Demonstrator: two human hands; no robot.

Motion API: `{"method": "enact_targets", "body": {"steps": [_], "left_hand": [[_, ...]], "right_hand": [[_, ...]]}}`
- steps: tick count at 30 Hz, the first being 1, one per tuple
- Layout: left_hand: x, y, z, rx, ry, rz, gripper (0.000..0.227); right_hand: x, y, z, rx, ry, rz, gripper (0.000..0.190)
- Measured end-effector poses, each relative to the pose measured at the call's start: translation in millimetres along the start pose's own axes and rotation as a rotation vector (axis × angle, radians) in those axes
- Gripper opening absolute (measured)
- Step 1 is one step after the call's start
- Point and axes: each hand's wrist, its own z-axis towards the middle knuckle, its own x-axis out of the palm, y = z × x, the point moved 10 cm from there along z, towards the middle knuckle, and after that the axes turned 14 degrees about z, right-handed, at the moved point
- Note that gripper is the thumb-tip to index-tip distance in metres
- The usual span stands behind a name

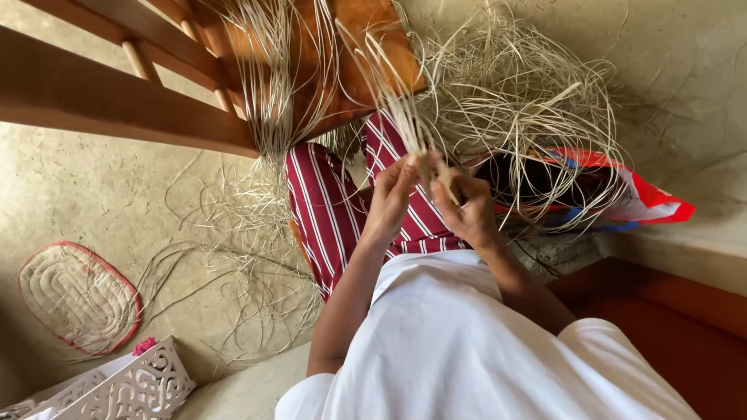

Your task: Preparing plant fibers by scraping them with a wooden tool to flatten and soften them.

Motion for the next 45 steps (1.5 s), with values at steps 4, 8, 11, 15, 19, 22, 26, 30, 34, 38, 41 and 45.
{"method": "enact_targets", "body": {"steps": [4, 8, 11, 15, 19, 22, 26, 30, 34, 38, 41, 45], "left_hand": [[-16, 2, -3, 0.017, -0.121, -0.102, 0.033], [-20, -15, -22, 0.129, -0.013, 0.263, 0.025], [10, -35, -45, 0.063, 0.300, 0.277, 0.028], [-56, -3, -52, 0.125, 0.473, 0.141, 0.040], [-262, 5, -142, 0.425, 0.020, -0.370, 0.025], [-401, -17, -215, 0.625, -0.789, -0.881, 0.030], [-329, -99, -207, 0.651, -1.212, 0.160, 0.037], [-179, -76, -100, 0.345, -0.852, 0.148, 0.036], [-46, -87, -38, 0.471, -0.409, 0.512, 0.029], [-67, -58, -43, 0.632, -0.380, 0.484, 0.043], [-171, -64, -91, 0.611, -0.806, 0.702, 0.015], [-363, -35, -198, 0.284, -1.138, -0.130, 0.023]], "right_hand": [[6, -31, -5, 0.109, 0.157, 0.128, 0.022], [9, -43, 10, 0.303, 0.298, 0.548, 0.061], [33, -45, 4, 0.464, 0.174, 0.922, 0.038], [-30, -55, 43, 0.505, -0.089, 1.051, 0.020], [-144, -56, 61, 0.373, -0.438, 1.052, 0.012], [-227, -56, 61, 0.165, -0.441, 1.079, 0.013], [-206, 7, 59, -0.065, -0.769, 0.690, 0.022], [-45, 17, 64, 0.220, -0.285, 0.492, 0.032], [44, 40, 40, 0.287, -0.051, 0.307, 0.030], [73, -3, 26, 0.530, 0.138, 0.994, 0.024], [30, -22, 54, 0.433, 0.031, 1.248, 0.017], [-98, -84, 72, 0.326, 0.037, 1.439, 0.026]]}}
